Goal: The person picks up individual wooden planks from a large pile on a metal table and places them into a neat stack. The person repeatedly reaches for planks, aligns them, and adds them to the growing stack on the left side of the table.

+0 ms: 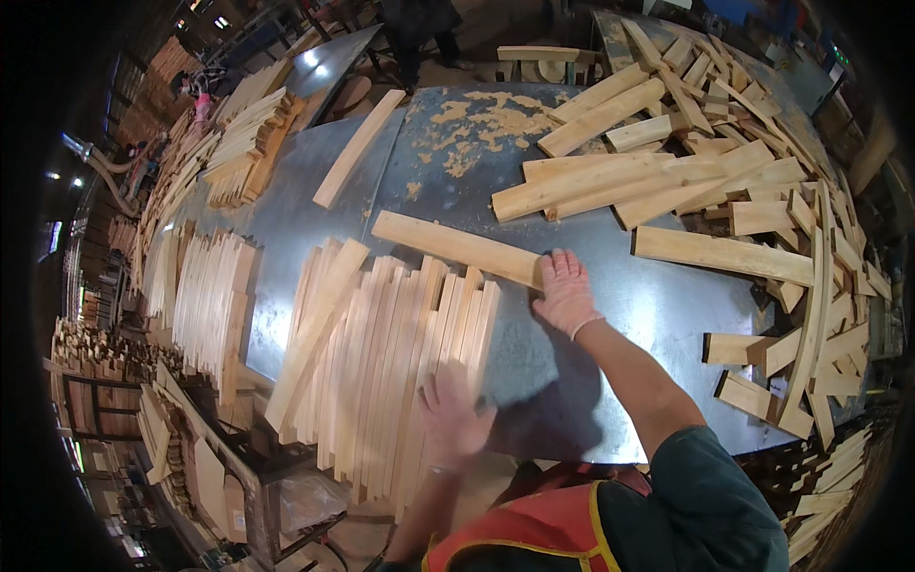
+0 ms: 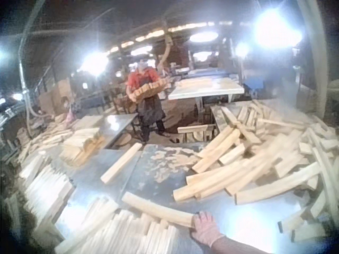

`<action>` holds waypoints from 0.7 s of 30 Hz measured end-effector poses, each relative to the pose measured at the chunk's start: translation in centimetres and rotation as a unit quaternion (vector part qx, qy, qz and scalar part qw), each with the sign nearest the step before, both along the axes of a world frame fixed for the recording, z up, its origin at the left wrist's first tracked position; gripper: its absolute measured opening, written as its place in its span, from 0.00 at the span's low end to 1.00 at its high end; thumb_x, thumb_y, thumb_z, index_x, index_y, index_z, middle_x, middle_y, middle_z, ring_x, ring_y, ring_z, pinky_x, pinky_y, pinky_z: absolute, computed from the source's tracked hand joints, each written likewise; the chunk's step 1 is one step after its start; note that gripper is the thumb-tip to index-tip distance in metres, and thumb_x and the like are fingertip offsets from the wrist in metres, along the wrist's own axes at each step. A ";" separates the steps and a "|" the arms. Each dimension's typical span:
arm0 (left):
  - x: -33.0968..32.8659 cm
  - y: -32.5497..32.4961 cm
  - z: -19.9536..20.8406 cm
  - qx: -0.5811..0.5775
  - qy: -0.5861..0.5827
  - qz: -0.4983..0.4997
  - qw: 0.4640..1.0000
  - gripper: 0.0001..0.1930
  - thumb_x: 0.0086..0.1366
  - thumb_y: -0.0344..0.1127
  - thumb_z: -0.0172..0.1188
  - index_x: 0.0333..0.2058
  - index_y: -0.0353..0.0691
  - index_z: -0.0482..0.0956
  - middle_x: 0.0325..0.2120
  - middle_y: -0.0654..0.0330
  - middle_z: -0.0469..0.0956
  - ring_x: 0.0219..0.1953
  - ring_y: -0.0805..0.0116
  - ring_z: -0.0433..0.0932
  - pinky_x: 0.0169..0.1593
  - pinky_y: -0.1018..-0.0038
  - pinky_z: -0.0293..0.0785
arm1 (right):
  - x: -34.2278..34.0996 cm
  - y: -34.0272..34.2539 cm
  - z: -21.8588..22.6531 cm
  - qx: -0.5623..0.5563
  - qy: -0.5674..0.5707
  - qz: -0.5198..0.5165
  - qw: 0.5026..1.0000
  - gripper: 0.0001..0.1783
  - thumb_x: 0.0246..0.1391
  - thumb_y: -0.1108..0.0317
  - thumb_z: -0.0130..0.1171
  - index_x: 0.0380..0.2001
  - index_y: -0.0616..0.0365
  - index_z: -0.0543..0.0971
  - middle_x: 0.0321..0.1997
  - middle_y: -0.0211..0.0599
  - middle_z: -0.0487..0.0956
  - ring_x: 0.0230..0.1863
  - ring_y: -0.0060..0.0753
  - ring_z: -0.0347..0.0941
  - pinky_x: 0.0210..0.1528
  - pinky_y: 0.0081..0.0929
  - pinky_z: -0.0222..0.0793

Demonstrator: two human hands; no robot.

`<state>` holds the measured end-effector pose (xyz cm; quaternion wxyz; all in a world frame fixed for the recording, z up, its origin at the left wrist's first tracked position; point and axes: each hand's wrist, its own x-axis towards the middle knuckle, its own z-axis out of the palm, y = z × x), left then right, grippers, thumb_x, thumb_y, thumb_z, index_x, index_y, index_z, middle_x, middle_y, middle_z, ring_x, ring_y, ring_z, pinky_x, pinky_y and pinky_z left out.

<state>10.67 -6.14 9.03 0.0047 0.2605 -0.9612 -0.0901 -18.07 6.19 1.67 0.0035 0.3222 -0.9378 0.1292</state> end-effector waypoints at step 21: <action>-3.0 2.9 3.9 0.642 0.167 0.078 0.744 0.30 0.67 0.32 0.65 0.65 0.30 0.68 0.48 0.60 0.77 0.49 0.69 0.77 0.52 0.66 0.78 | 23.8 9.1 8.4 -0.333 -0.703 -0.046 0.627 0.50 0.60 0.54 0.71 0.79 0.52 0.59 0.66 0.48 0.76 0.65 0.42 0.73 0.66 0.37 0.70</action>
